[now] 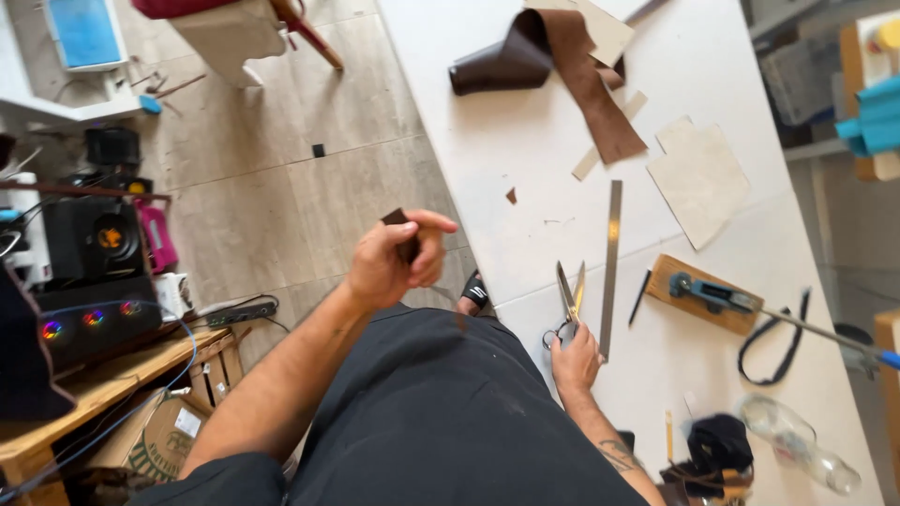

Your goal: Measuring leather strips with a ruler, marking them with a pen, and cutting them with scissors in a workshop.

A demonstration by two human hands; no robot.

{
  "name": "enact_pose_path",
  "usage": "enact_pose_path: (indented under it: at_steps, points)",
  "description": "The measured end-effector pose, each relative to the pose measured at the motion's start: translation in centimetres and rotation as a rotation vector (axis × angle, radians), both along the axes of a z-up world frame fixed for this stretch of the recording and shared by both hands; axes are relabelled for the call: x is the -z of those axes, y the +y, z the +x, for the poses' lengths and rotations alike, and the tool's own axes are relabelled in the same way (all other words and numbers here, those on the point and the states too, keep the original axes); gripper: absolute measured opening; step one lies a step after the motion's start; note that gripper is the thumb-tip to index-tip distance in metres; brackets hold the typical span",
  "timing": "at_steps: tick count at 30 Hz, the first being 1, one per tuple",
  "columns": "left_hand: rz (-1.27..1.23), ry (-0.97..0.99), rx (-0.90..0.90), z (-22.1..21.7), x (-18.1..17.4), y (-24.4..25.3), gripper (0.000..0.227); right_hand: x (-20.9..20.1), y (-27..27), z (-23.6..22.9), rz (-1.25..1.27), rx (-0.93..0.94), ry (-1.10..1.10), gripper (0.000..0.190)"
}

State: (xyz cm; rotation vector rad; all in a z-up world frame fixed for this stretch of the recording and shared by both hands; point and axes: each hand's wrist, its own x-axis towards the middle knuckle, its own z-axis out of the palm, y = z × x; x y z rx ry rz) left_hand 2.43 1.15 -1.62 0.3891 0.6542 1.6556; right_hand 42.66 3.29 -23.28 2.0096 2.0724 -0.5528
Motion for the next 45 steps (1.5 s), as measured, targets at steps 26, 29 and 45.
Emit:
enact_pose_path:
  at_steps: [26,29,45]
  points:
    - [0.063,-0.107,-0.249,-10.2,0.8,-4.9,0.033,-20.8,1.4,-38.3,-0.447,-0.763,1.416,0.031]
    - [0.025,-0.076,-0.403,-15.9,1.0,-7.8,0.031,-21.6,-0.9,-43.0,-0.658,-0.874,1.28,0.024]
    - [-0.541,0.199,-1.109,-37.6,6.2,-12.3,0.042,-13.4,9.1,-62.8,-0.857,-0.971,0.665,0.034]
